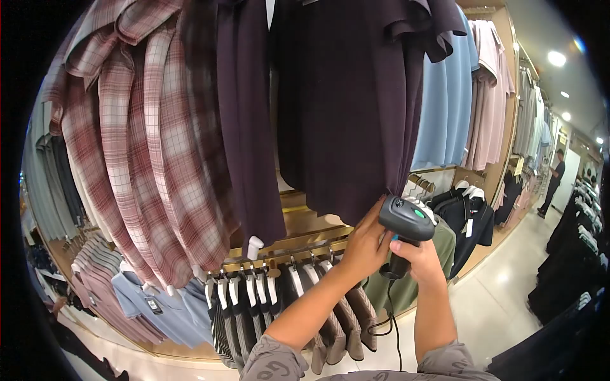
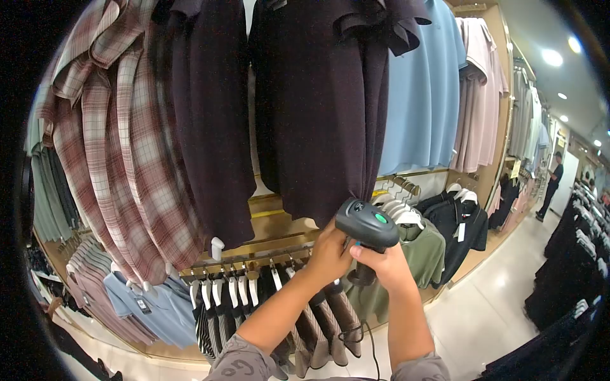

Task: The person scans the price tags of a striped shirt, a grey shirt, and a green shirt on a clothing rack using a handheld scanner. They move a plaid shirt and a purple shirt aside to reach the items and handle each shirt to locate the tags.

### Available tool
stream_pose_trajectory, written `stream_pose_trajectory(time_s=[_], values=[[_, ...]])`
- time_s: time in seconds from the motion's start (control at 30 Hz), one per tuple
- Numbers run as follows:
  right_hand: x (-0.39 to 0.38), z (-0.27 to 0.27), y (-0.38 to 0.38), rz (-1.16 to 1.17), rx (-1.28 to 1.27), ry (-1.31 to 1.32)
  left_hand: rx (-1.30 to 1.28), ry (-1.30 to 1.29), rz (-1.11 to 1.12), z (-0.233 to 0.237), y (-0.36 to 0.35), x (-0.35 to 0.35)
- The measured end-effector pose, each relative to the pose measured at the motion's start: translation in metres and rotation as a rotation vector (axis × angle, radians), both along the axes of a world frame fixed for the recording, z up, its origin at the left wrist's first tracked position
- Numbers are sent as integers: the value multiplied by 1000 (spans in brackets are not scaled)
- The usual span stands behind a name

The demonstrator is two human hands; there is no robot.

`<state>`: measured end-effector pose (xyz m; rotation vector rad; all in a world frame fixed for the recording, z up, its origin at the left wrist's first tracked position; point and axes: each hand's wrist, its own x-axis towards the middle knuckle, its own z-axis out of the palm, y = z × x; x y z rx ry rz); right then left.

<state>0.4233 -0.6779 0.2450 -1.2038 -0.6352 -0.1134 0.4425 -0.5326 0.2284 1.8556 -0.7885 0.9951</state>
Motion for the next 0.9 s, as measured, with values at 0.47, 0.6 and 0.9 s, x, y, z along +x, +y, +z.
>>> stream_pose_trajectory(time_s=[0.47,0.6,0.9], values=[[39,2,-35,-76,180,-13,-147,279,-233,-11,68,-4],[40,8,-35,-91,173,-69,-109,387,-249,-18,51,-16],[37,1,-31,-131,228,-68,112,647,-419,-64,8,-20]])
